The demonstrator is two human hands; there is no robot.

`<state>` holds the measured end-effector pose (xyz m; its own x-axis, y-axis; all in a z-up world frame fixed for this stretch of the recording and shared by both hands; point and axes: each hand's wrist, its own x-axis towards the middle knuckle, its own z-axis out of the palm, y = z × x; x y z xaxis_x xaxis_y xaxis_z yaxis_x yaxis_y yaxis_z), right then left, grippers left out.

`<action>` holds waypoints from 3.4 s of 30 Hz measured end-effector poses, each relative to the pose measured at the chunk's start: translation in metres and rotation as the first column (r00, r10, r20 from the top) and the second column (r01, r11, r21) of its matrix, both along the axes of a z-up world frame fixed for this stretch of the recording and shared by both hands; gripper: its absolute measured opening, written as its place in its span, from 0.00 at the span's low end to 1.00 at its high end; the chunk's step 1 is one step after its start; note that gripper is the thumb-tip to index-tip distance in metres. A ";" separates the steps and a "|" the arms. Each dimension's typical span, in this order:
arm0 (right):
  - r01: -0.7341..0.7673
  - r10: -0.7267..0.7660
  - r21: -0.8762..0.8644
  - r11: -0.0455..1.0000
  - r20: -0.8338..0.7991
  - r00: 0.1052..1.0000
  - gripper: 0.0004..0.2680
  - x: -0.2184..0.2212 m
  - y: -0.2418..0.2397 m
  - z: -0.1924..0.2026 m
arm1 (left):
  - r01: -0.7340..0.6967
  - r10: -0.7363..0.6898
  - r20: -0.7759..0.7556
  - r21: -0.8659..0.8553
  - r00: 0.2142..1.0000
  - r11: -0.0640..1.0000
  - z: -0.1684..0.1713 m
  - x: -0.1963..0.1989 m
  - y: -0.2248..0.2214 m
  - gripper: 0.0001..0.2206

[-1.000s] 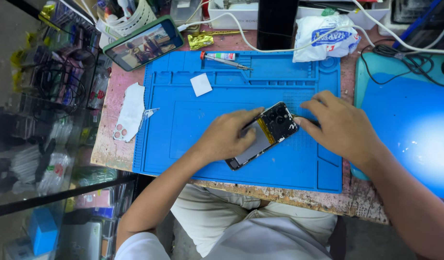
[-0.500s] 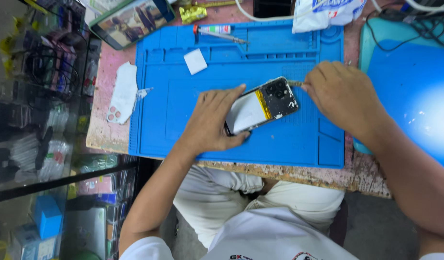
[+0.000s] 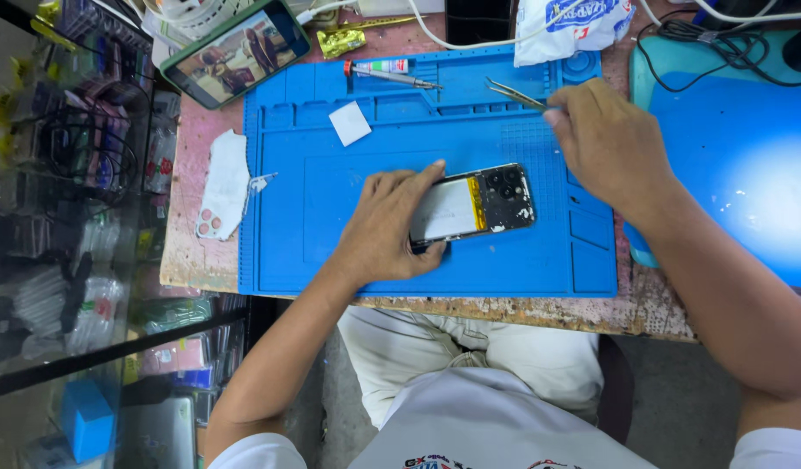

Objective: The person disassembles a mobile phone by removing the back cover and unscrewing components using a small screwdriver and tweezers.

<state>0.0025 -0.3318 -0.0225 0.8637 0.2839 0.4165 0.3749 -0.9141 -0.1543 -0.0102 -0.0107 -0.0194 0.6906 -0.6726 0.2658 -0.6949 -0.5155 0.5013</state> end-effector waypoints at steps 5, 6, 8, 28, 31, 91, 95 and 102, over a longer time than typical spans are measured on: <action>-0.055 0.057 -0.053 0.997 0.029 0.998 0.22 0.002 0.014 0.014 | 0.002 -0.002 -0.027 -0.012 1.000 1.000 0.002 0.000 0.000 0.45; -0.049 0.050 -0.056 0.997 0.016 0.999 0.21 0.002 0.014 0.017 | 0.008 -0.008 -0.025 -0.014 1.000 1.000 0.003 0.000 0.001 0.44; -0.046 0.046 -0.037 0.998 0.006 0.999 0.19 0.004 0.013 0.018 | 0.017 -0.018 -0.030 -0.023 0.999 1.000 0.005 0.002 0.001 0.43; 0.102 -0.101 0.026 0.994 -0.052 0.994 0.06 0.011 0.015 0.011 | 0.043 -0.041 0.025 -0.063 0.999 0.997 0.002 0.000 0.007 0.40; 0.108 -0.105 0.049 0.993 -0.062 0.993 0.06 0.010 0.012 0.007 | 0.046 -0.044 0.021 -0.094 0.999 0.995 0.006 -0.001 0.007 0.40; -0.252 0.301 0.580 0.775 0.012 0.954 0.06 0.039 0.045 -0.001 | -0.171 0.237 0.267 -0.249 0.934 0.953 0.017 0.091 0.012 0.02; 0.048 -0.013 0.319 0.947 -0.110 0.994 0.07 0.050 0.032 -0.006 | -0.344 0.430 0.178 -0.372 0.885 0.862 -0.001 0.101 0.040 0.08; -0.106 0.062 0.350 0.931 0.135 0.989 0.23 0.037 0.046 0.009 | -0.340 0.429 0.118 -0.439 0.896 0.832 -0.005 0.091 0.028 0.07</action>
